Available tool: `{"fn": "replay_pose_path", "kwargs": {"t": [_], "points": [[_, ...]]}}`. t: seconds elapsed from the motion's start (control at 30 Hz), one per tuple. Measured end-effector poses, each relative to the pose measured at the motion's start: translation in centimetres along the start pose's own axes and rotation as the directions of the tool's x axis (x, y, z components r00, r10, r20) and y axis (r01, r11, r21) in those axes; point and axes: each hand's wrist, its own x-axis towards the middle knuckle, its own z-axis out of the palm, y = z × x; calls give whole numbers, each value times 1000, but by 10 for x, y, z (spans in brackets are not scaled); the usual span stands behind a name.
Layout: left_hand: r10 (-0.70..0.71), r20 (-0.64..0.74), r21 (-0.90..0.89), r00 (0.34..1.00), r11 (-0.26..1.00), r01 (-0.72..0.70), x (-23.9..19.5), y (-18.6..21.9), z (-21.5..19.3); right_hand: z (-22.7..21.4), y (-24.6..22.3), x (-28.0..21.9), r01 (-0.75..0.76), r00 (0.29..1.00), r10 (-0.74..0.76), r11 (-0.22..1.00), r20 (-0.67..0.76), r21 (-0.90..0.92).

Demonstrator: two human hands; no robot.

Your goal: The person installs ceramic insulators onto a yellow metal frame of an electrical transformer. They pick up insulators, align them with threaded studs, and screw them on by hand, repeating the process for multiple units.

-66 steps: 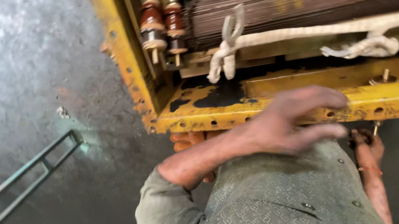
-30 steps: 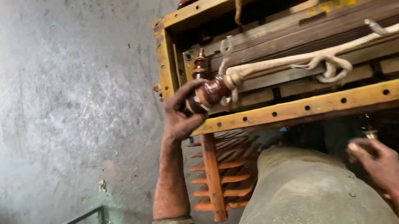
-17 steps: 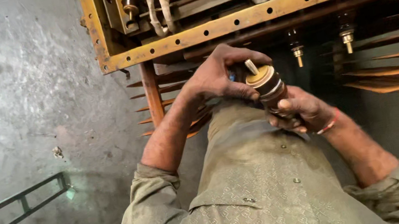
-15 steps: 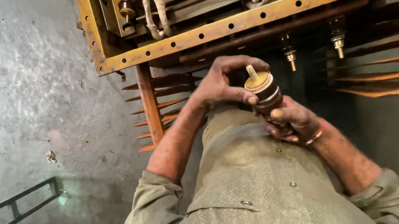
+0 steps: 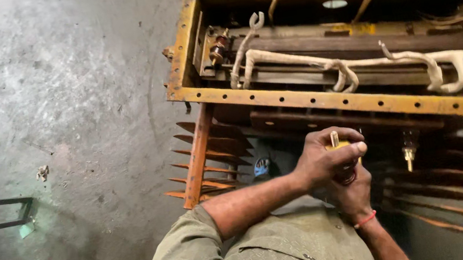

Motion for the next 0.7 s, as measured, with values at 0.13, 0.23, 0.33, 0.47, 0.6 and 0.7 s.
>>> {"fn": "replay_pose_path", "kwargs": {"t": [0.13, 0.23, 0.33, 0.47, 0.6, 0.7], "points": [[-83, -221, 7, 972, 996, 87, 13, 17, -5, -8, 10, 22, -123, 991, 123, 992, 52, 2], [-7, 221, 356, 975, 932, -74, 22, 47, -38, -19, 4, 6, -265, 952, 218, 939, 216, 219], [195, 616, -422, 763, 900, 111, 37, 69, -45, -15, 2, 17, -197, 968, 160, 961, 192, 194], [363, 735, -544, 572, 820, 180, 44, 87, -28, 3, 6, 41, -99, 989, 90, 992, 118, 78], [392, 744, -543, 541, 827, 147, 27, 91, -24, 6, 14, 26, -100, 992, 100, 995, 75, 1], [308, 677, -316, 668, 942, -114, 19, 93, -28, 4, 19, 24, -117, 987, 115, 993, 110, 5]]}}
